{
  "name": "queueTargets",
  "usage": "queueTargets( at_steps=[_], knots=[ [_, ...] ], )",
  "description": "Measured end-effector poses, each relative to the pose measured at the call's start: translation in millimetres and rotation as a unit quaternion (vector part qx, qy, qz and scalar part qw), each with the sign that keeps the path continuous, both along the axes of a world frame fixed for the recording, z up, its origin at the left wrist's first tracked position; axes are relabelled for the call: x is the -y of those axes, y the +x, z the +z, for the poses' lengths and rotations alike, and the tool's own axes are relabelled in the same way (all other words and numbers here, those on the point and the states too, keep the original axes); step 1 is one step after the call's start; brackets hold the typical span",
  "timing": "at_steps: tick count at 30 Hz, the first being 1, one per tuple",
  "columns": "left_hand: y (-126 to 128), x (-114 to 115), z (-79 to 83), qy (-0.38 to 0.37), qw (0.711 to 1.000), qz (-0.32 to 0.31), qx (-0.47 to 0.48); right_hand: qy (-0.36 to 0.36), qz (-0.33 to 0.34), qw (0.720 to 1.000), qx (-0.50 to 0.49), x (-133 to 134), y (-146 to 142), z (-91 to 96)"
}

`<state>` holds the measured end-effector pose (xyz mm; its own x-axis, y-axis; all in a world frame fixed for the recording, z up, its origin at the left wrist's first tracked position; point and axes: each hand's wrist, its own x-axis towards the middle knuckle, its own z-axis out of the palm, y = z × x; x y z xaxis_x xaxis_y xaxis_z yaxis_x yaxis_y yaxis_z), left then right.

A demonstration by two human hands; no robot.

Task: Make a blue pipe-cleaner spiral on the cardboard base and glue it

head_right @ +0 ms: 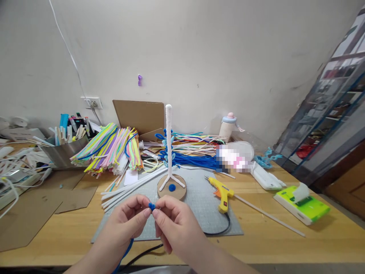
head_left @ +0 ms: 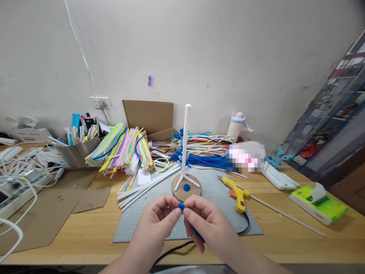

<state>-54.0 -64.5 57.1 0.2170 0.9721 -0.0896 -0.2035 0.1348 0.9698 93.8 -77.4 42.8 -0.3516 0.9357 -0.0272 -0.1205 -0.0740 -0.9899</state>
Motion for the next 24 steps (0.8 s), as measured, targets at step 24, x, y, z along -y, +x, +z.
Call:
queueTargets(
  at_steps=[24],
  knots=[
    [-17,7,-5.4,0.429,0.824,-0.061,-0.365,-0.078,0.057,0.995,-0.029,-8,6,8.0]
  ],
)
